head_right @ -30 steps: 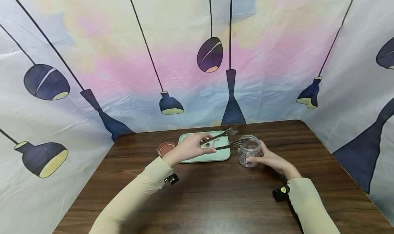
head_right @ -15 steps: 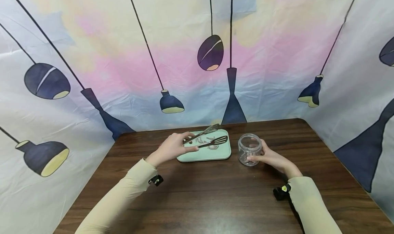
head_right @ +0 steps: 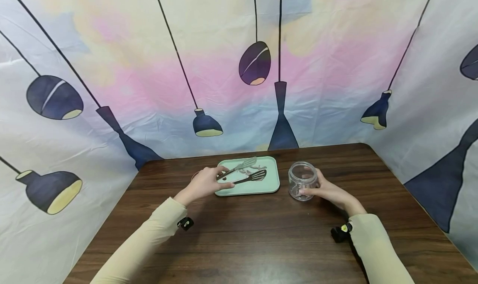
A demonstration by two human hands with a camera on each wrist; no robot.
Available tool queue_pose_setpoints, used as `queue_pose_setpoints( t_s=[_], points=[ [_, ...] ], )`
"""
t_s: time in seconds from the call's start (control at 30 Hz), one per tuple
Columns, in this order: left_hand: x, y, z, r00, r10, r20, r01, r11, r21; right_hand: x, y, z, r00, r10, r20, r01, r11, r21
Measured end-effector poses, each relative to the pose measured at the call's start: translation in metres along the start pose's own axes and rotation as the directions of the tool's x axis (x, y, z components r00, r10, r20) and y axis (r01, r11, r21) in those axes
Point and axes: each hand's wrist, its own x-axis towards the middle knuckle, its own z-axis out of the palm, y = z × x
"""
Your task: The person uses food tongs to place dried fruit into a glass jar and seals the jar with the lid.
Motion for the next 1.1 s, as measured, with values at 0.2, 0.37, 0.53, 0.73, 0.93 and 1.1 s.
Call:
queue_pose_setpoints(
  t_s=[0.2, 0.37, 0.53, 0.73, 0.93, 1.1],
  points=[
    [-0.002, -0.010, 0.011, 1.000, -0.016, 0.008, 0.016, 1.000, -0.012, -0.001, -0.002, 0.001, 1.000, 0.006, 0.000, -0.006, 1.000, -0.012],
    [-0.004, -0.012, 0.017, 0.999, -0.023, 0.026, 0.023, 1.000, -0.006, -0.001, -0.003, 0.000, 1.000, 0.010, -0.002, -0.010, 1.000, -0.014],
    [-0.005, -0.009, 0.020, 0.999, -0.020, 0.039, 0.019, 1.000, 0.020, -0.001, -0.003, 0.000, 1.000, 0.012, -0.003, -0.012, 1.000, -0.014],
    [-0.006, -0.006, 0.021, 0.998, -0.012, 0.056, 0.011, 1.000, 0.029, 0.000, -0.001, 0.001, 1.000, 0.013, -0.005, -0.013, 1.000, -0.011],
    [-0.002, -0.010, 0.026, 0.997, 0.003, 0.077, -0.004, 1.000, 0.015, 0.000, 0.000, 0.001, 1.000, 0.021, -0.008, -0.021, 1.000, -0.004],
    [0.001, -0.010, 0.029, 0.997, 0.006, 0.075, -0.008, 1.000, 0.029, 0.000, -0.001, -0.001, 1.000, 0.031, -0.005, -0.031, 1.000, -0.002]
  ],
)
